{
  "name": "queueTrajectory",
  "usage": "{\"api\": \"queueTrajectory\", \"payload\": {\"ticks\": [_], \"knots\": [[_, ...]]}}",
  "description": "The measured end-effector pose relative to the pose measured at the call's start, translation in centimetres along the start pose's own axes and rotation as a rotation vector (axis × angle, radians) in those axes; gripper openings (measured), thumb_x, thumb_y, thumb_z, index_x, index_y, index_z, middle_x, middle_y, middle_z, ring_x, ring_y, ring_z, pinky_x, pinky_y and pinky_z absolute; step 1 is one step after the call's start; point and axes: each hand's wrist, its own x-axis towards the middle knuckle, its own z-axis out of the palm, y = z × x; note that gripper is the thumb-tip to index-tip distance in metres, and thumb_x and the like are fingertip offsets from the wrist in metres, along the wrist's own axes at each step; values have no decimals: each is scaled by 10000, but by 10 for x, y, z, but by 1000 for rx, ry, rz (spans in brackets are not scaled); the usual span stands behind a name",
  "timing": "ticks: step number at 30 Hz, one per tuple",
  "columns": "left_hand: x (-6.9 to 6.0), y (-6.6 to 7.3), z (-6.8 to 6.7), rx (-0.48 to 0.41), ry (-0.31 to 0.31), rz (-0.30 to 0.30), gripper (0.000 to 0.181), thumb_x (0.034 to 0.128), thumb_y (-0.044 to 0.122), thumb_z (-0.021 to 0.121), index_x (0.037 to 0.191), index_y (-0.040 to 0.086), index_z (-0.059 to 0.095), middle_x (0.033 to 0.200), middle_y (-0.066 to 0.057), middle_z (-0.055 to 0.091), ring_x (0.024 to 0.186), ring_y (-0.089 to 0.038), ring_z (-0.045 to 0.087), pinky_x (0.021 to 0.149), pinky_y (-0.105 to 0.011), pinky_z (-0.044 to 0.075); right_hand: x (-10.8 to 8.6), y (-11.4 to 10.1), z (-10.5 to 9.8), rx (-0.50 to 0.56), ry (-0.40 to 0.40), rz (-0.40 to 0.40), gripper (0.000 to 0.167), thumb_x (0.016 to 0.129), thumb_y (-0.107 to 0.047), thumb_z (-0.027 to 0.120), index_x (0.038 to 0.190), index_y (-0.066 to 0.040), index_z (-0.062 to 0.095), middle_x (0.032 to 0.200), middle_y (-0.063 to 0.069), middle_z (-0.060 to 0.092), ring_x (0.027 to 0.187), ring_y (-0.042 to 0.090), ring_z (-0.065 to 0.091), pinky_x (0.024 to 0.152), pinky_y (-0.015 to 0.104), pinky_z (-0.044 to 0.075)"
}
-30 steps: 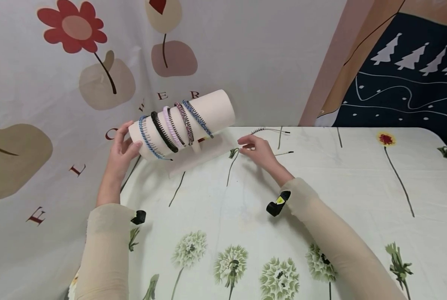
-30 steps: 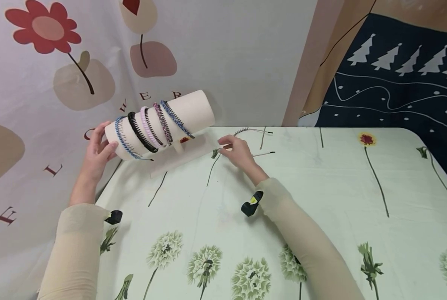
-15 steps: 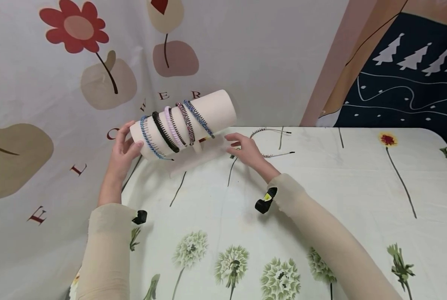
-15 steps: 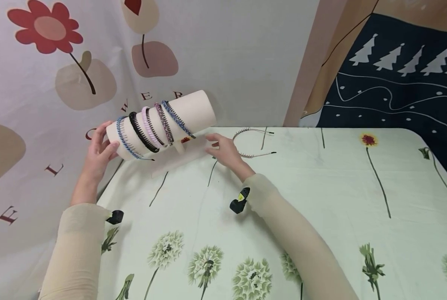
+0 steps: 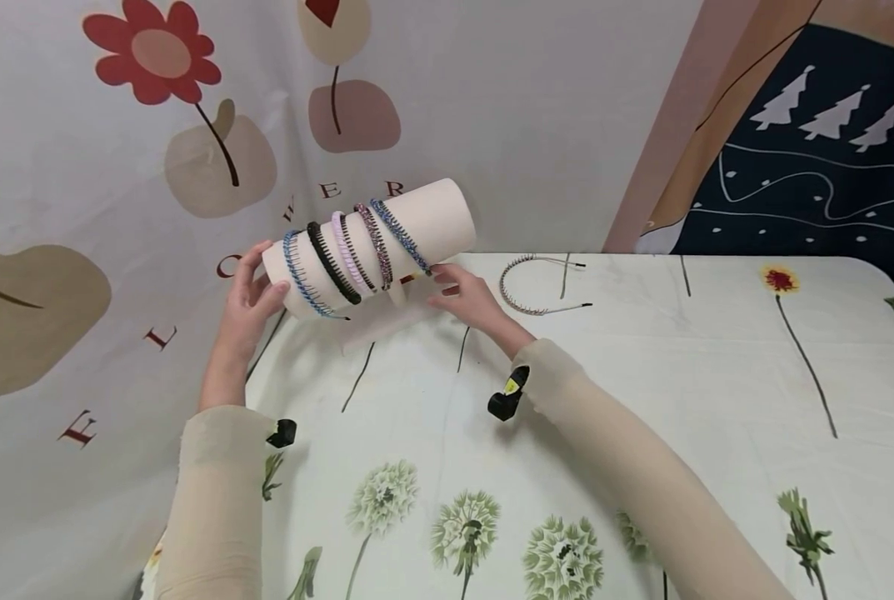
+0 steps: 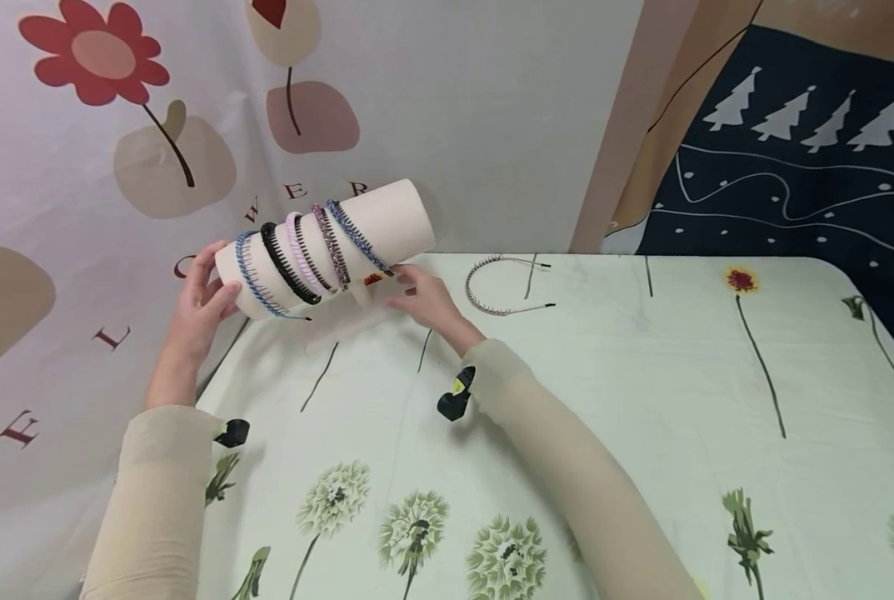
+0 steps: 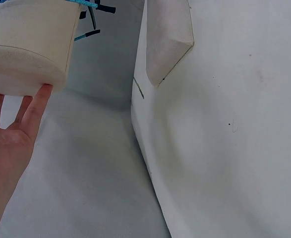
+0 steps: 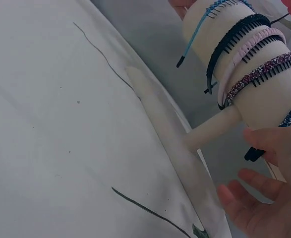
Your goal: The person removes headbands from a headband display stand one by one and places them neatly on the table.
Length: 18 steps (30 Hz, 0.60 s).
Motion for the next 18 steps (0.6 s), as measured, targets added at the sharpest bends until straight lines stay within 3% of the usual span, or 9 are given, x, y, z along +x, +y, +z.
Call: {"api": "queueTrajectory", "payload": {"ticks": [10,18], "knots": [[2,-2,0,4,3,-1,628,972,233,613,1532,277,333,1618,36,269,1442,-232,360,878,-156,488,-1,-5,2,-2,22,13,402,951,-172,660,1334,-73,588,1393,105,598,1270,298,586,1029,396,517],[3,-6,-1,-18,7,12,628,975,214,611,1535,264,332,1617,23,271,1418,-213,381,852,-111,493,-4,-4,0,-11,95,-20,286,967,-153,640,1237,-59,642,1295,111,661,1228,293,621,1011,410,526]]}}
